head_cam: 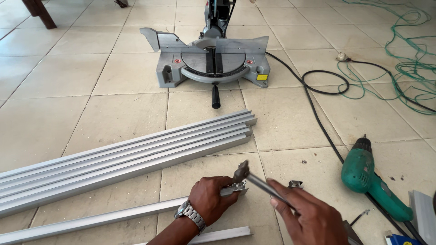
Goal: The person uses a hammer to tap small metal connectors onto the ends of aluminum profiles. They then align and stack the prepared profiles together on the floor.
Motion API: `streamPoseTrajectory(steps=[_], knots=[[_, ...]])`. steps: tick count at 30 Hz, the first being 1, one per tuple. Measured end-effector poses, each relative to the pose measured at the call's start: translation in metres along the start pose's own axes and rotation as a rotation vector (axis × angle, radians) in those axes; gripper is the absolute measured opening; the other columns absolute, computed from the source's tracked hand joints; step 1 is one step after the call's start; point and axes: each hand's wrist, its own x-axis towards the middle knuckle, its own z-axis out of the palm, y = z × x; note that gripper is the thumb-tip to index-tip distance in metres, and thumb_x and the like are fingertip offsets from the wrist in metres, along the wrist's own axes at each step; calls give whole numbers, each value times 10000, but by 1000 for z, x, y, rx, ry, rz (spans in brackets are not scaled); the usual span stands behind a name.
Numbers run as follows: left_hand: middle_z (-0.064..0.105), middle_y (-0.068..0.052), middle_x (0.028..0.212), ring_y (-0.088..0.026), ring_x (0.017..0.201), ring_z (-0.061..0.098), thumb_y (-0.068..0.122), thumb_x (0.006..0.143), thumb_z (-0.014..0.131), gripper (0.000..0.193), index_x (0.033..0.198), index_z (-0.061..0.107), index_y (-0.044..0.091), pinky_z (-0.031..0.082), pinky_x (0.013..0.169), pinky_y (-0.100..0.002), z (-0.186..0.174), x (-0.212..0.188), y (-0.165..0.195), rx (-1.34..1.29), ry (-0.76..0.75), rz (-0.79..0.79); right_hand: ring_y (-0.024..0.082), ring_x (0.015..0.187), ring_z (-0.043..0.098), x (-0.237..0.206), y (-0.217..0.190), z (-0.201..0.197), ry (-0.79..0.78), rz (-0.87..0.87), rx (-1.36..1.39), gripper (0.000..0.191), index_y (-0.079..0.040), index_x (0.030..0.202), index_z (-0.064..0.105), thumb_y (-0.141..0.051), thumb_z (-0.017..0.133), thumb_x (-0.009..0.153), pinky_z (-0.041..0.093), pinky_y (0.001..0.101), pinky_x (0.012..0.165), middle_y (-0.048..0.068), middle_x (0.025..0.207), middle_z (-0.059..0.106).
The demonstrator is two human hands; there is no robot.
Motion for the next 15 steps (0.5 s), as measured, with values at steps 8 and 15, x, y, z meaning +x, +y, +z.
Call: streamPoseTrajectory(steps=[8,15], knots=[[793,-84,905,-251,734,760,337,839,720,284,1072,777,185,606,711,-381,-2,-1,-3,-21,63,89,176,773,762,-2,-4,0,149,-37,116,457,-379,1378,637,-398,631,921,631,345,729,41,983,795],[794,-93,920,-264,762,752,314,835,728,273,1053,792,162,603,710,-400,-1,-2,-4,-58,134,197,190,818,763,-3,26,6,395,-152,377,472,-243,1376,702,-313,657,912,612,368,723,75,962,776]])
